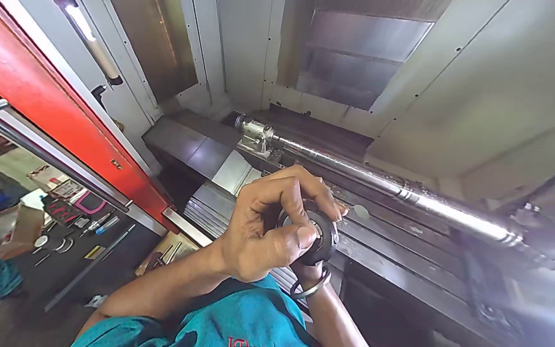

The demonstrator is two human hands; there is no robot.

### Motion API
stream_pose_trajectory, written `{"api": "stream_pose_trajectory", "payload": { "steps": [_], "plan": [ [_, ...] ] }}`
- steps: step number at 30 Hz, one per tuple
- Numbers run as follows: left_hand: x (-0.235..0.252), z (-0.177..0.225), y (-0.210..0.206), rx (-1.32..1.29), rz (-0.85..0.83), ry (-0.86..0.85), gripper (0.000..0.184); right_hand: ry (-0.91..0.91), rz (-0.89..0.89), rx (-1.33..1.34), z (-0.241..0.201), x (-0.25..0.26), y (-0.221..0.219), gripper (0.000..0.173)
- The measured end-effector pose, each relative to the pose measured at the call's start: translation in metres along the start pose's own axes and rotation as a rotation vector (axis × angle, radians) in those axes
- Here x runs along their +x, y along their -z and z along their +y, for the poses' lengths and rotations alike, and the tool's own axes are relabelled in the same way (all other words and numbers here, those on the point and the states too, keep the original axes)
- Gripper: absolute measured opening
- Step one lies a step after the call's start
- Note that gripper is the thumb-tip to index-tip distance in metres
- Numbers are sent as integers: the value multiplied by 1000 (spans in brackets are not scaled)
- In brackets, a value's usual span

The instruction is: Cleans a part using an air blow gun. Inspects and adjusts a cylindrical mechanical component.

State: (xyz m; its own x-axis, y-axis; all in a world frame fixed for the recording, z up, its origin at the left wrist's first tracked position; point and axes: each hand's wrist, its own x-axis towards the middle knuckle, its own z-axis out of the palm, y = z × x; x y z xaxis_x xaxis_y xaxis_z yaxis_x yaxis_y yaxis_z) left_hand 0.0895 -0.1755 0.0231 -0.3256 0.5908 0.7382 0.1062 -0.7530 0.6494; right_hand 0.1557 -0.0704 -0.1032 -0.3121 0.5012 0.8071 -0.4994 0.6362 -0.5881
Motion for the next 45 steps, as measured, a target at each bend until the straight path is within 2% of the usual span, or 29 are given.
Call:
{"api": "stream_pose_trajectory", "payload": {
  "steps": [6,11,16,20,25,32,41,45],
  "plan": [
    [-3,-10,17,-38,-73,-39,30,-22,-16,-43,-9,-1,-5,51],
    [-4,-11,24,-28,-103,-54,35,-26,-37,-27,-10,4,-10,47],
    [-4,-10,30,79,-143,-107,25,-28,-88,93,-4,3,-12,50],
    [-2,-11,34,89,-141,-117,19,-117,-103,217,-6,-2,-15,48],
    [-1,-10,37,98,-150,-118,19,-121,-103,220,-9,3,-19,41],
    [0,-7,40,96,-160,-117,19,-138,-133,247,-13,9,-23,45],
    [1,-6,39,123,-171,-137,17,-290,-158,407,-19,10,-21,36],
    [1,-4,38,147,-184,-153,18,-243,-155,431,-14,7,-24,39]
  ]
}}
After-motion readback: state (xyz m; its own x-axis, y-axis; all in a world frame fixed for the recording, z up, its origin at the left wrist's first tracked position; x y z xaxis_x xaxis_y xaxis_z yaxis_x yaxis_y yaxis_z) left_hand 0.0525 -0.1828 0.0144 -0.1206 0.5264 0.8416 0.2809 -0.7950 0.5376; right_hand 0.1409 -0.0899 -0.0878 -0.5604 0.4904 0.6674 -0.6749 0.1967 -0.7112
